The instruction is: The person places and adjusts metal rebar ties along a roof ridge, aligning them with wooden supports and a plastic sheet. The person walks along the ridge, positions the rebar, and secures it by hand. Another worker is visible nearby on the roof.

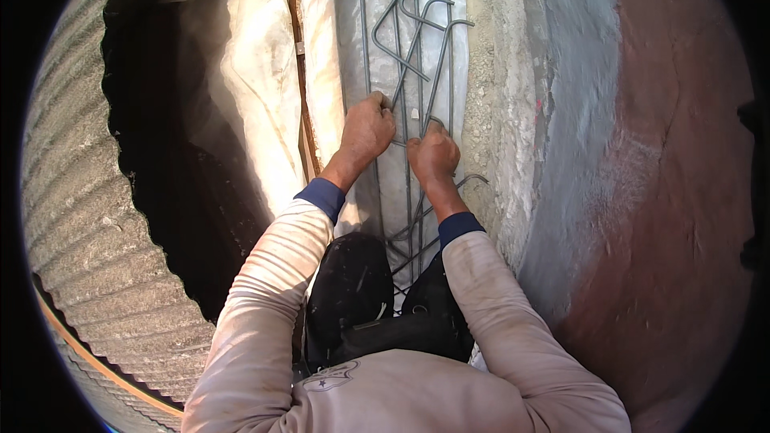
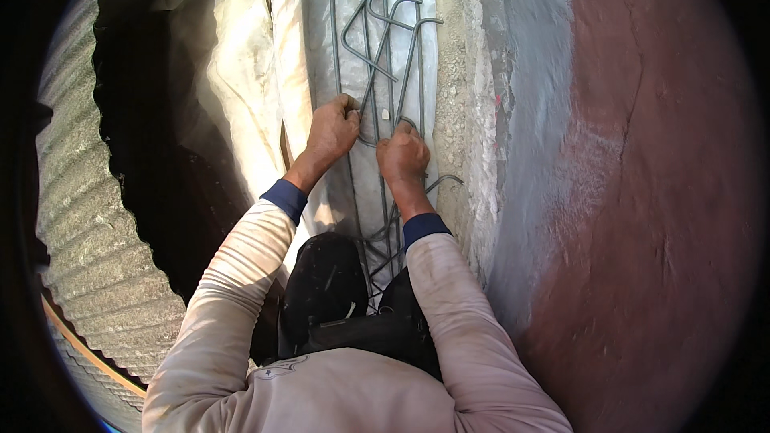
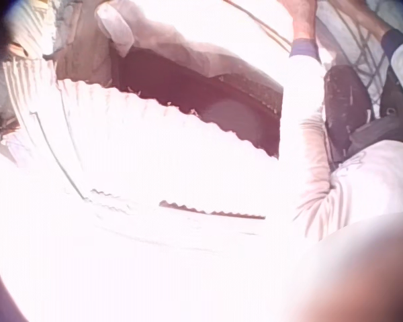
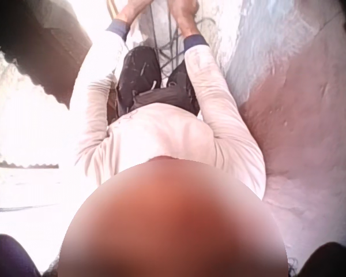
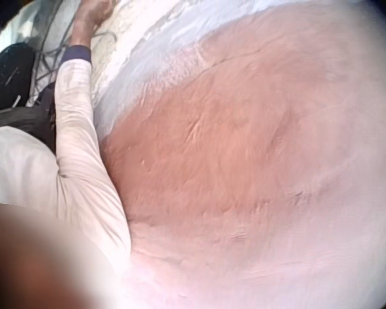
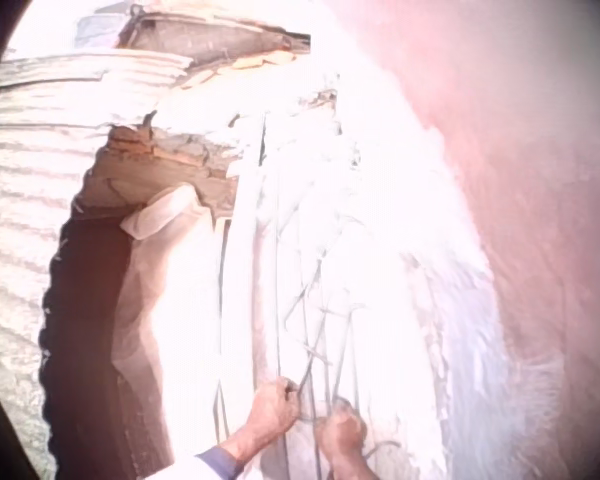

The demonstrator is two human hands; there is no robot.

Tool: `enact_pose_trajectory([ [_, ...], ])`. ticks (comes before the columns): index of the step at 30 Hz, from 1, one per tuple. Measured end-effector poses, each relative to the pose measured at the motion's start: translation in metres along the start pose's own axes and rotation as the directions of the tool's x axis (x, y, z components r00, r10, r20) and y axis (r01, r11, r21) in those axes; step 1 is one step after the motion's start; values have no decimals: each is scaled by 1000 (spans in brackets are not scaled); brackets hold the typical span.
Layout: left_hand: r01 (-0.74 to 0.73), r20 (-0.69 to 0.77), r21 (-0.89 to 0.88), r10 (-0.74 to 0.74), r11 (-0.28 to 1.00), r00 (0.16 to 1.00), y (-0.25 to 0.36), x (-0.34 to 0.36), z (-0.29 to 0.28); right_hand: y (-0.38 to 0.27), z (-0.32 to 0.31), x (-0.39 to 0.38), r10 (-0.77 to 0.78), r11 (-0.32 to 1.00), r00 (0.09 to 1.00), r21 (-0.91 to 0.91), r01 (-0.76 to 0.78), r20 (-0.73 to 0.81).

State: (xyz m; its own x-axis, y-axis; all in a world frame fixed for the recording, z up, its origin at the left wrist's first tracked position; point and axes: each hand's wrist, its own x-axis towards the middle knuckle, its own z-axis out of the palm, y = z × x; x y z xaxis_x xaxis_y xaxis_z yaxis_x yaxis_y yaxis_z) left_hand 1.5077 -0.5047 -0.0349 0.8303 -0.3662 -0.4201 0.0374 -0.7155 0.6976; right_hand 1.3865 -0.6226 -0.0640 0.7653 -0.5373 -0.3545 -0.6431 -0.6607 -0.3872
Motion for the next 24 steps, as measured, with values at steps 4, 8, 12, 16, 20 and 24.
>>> enact_pose_trajectory([
  [4, 304, 41, -123, -301, 945, 953, 1, 0, 31, 1, 2, 2, 8, 1000, 999, -13, -8, -36],
  [8, 265, -83, 69, -259, 962, 962, 19, -5, 45, 2, 0, 8, -52, 998, 998, -43, 54, 47],
  [12, 193, -54, 173, -186, 966, 981, 30, -1, 37, 3, 0, 12, -97, 993, 993, -56, 100, 60],
  [16, 121, -39, 116, -118, 986, 992, 32, 2, 31, 3, 4, 13, -102, 994, 991, -35, 106, 91],
  [20, 61, -131, 95, -48, 994, 990, 43, 15, 42, 5, 4, 13, -83, 997, 989, 7, 83, 121],
  [24, 130, -196, 118, -105, 985, 975, 51, 44, 49, 2, 6, 9, -83, 996, 991, 28, 81, 103],
])
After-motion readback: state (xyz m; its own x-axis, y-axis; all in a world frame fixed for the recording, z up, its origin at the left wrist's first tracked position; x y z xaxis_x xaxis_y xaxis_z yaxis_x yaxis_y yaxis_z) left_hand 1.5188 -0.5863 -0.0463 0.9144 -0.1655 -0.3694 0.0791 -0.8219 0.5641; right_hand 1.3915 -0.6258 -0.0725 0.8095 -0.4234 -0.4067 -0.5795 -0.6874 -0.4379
